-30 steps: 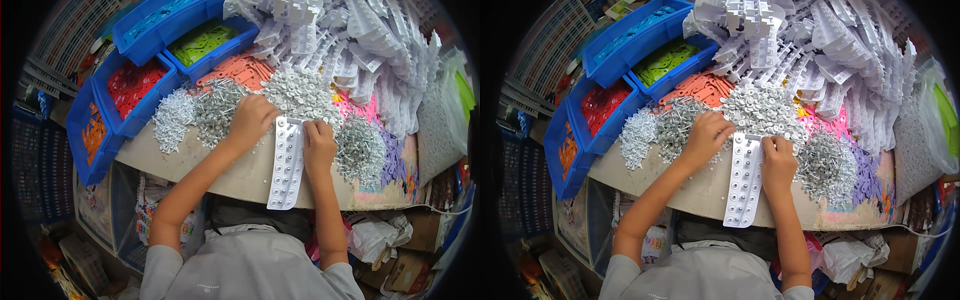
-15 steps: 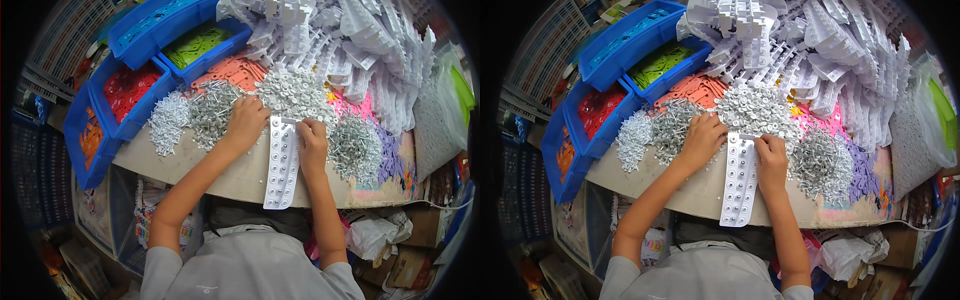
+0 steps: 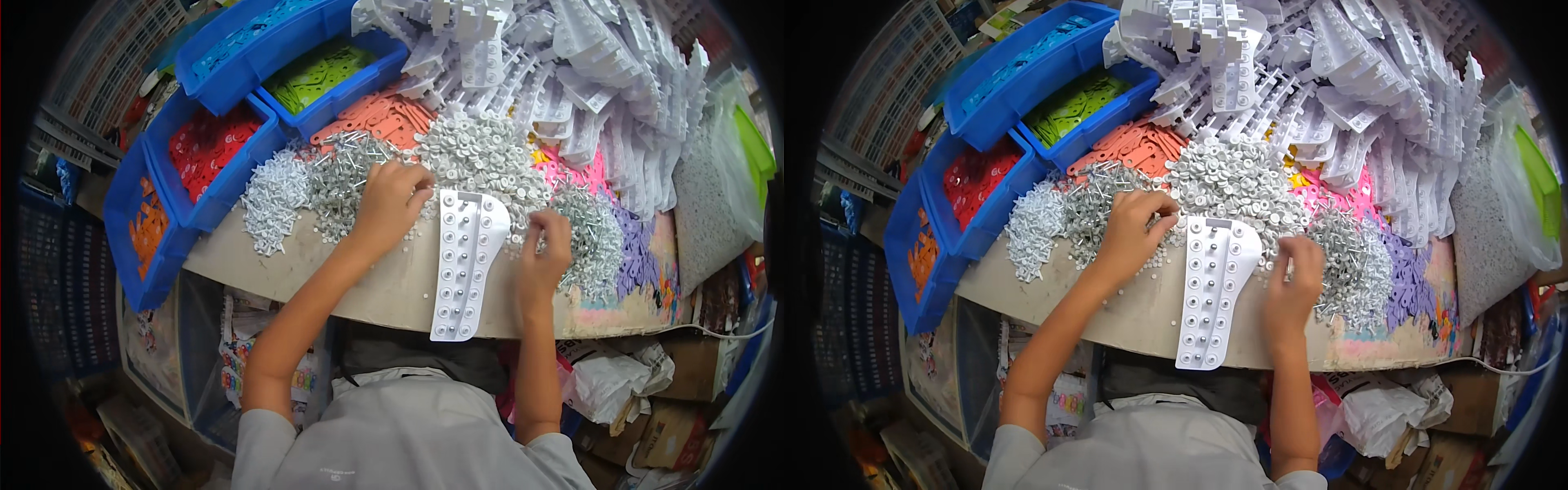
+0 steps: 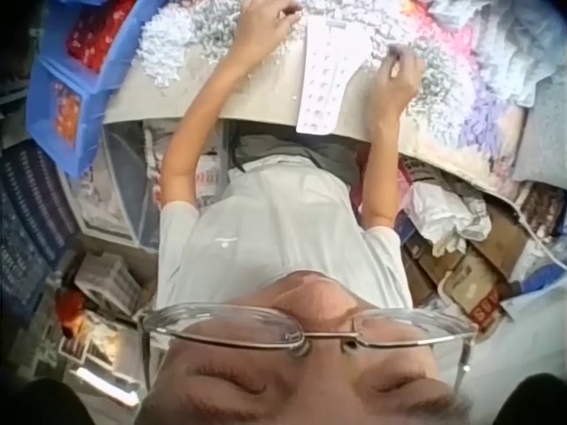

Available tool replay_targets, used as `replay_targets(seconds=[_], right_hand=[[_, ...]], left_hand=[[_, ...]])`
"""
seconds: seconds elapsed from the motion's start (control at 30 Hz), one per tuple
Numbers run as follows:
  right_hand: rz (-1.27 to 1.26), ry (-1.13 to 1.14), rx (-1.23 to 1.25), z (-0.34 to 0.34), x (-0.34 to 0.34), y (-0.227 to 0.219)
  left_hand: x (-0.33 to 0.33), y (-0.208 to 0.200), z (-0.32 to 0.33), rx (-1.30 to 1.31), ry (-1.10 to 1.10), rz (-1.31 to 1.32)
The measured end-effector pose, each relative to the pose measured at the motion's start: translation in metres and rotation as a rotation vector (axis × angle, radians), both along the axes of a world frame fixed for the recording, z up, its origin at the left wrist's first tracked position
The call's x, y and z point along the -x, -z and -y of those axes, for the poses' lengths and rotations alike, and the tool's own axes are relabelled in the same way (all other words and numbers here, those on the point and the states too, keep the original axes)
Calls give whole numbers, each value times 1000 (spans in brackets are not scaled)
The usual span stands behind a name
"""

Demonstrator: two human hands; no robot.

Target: Assembling a toy xylophone by inserting metal pins and colored plastic keys onto a white plastic base.

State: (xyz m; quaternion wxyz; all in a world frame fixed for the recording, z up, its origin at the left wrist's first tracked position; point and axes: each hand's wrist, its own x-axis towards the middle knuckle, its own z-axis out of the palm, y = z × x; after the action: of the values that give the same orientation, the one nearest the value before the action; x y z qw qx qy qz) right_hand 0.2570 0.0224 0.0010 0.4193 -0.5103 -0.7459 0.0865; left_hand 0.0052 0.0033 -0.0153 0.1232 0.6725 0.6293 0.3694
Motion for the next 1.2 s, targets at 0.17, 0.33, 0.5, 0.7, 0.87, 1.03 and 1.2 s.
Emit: replay_targets(seconds=[0.17, 0.33, 0.5, 0.7, 0.87, 1.03, 1.2], right_hand=[[288, -2, 126, 1, -39, 7], [334, -40, 116, 5, -23, 9], [349, -29, 142, 6, -21, 14], [187, -59, 186, 11, -10, 0], [-64, -254, 256, 3, 15, -1], [-22, -208, 303, -3, 26, 6], [-60, -127, 408, -1, 25, 16]], left_hand=[[-4, -4, 10, -50, 148, 128], [-17, -1, 12, -5, 179, 163], [-20, 6, 12, -45, 173, 174], [-25, 16, 10, -13, 155, 125], [-28, 3, 7, 117, 104, 170], [-23, 15, 8, -72, 140, 46], [-15, 20, 6, -214, 87, 13]])
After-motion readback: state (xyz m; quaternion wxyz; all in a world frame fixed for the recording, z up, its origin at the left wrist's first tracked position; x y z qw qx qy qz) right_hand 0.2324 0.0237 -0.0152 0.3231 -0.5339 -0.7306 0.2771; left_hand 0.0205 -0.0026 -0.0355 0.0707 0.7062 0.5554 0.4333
